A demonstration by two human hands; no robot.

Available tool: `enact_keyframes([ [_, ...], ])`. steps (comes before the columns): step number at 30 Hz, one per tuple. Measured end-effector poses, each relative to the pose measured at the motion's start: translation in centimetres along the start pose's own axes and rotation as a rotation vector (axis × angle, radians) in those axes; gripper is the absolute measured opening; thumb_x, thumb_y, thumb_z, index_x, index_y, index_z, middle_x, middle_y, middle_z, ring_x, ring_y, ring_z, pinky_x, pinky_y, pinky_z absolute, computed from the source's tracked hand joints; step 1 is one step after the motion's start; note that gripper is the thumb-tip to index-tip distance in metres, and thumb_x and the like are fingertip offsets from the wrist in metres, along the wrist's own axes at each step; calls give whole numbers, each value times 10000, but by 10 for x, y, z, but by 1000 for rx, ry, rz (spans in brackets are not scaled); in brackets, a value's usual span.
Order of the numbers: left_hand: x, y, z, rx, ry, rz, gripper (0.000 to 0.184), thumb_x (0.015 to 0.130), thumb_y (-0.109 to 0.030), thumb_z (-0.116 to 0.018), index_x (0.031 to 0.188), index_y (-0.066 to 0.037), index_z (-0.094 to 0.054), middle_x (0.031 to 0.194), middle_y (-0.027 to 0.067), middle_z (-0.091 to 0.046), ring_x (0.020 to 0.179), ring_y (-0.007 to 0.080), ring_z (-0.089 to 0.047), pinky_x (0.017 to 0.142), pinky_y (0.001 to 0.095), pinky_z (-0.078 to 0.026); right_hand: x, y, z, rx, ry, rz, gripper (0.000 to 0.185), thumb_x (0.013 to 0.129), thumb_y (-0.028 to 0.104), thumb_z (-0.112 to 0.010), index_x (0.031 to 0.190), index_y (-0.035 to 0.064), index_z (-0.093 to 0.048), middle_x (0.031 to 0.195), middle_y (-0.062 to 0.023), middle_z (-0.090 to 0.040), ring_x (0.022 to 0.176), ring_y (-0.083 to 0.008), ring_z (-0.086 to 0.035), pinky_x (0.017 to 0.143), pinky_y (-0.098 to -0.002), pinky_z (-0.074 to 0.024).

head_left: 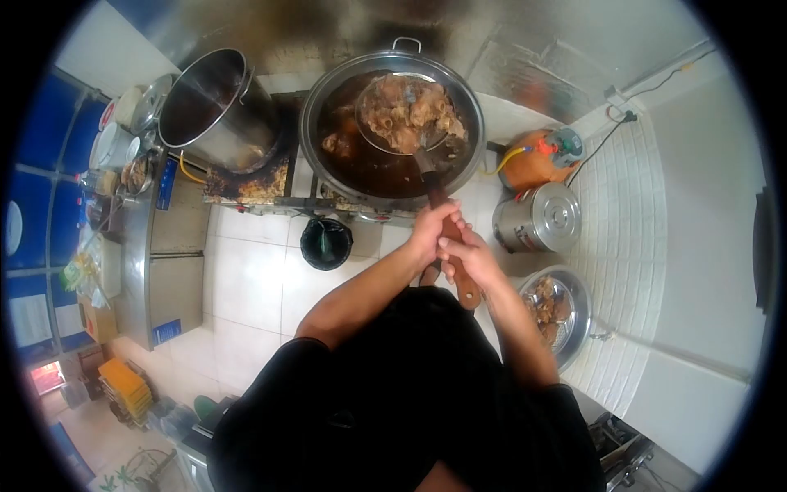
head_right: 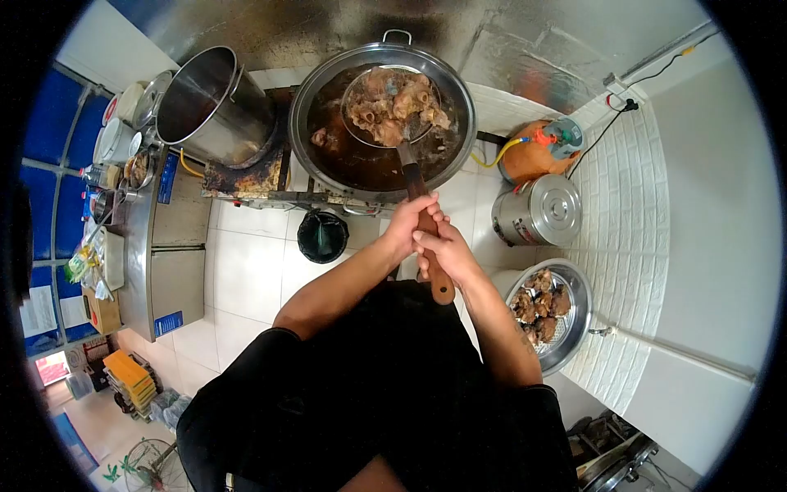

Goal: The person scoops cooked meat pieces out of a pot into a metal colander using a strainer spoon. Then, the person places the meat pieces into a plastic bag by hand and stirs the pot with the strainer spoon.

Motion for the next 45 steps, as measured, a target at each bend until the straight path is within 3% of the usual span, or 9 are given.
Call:
enact_keyframes([
  [14,-11,-1,4,49,1,-17,202,948,-150,-713,848,-82,-550,687,13,-522,677,170,-579,787,413,-585,-10,-8,-10,17,-25,35,184,995,172,-662,1019,39,-537,800,-44,-571,558,-169,-596,465,-317,-508],
  [16,-9,2,6,25,2,-32,183,931,-151,-693,864,-37,-566,722,72,-571,698,252,-620,718,416,-580,-11,-8,-10,12,-24,38,185,995,171,-662,1017,38,-536,800,-44,-572,556,-169,-594,466,-321,-509],
  [17,-8,4,7,28,-2,-33,183,931,-151,-693,864,-37,-566,722,72,-571,698,252,-620,718,416,-580,-11,-8,-9,6,-29,40,187,994,171,-663,1015,37,-534,801,-44,-572,554,-169,-592,466,-324,-509],
  [19,-5,9,11,21,5,11,207,945,-161,-711,841,-87,-549,687,13,-525,678,171,-576,807,415,-571,-7,-10,-6,26,-17,33,187,994,170,-662,1012,35,-533,801,-44,-573,550,-171,-588,466,-329,-509],
  [26,-1,16,21,42,-12,39,228,955,-151,-697,808,-100,-531,679,12,-526,675,169,-579,803,417,-571,-8,-15,-6,50,-18,6,186,990,167,-661,1015,38,-529,808,-46,-571,554,-178,-585,462,-338,-504],
  [28,-7,10,15,8,-11,-7,155,923,-132,-695,879,-47,-573,719,63,-566,662,215,-595,710,415,-575,-14,-11,-11,58,-26,16,189,988,169,-663,1020,39,-529,807,-44,-570,558,-176,-587,462,-337,-504],
  [31,-16,-1,1,42,13,-24,216,946,-144,-714,822,-83,-548,680,18,-532,654,169,-579,757,412,-574,-20,-5,-17,58,-26,25,193,984,172,-666,1028,42,-529,805,-39,-568,562,-174,-589,463,-334,-504],
  [45,-11,13,28,57,-24,30,180,946,-154,-721,888,-87,-565,684,0,-535,658,169,-582,768,416,-574,-16,-21,-17,93,-22,-26,198,985,176,-669,1045,39,-539,817,-35,-577,566,-157,-579,489,-323,-510],
])
Point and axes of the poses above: each hand's wrist, its own x-axis towards the middle knuckle, its own z-axis out of the back of the hand, y = z × x, the point moved 7 cm from there along x, towards the middle knuckle
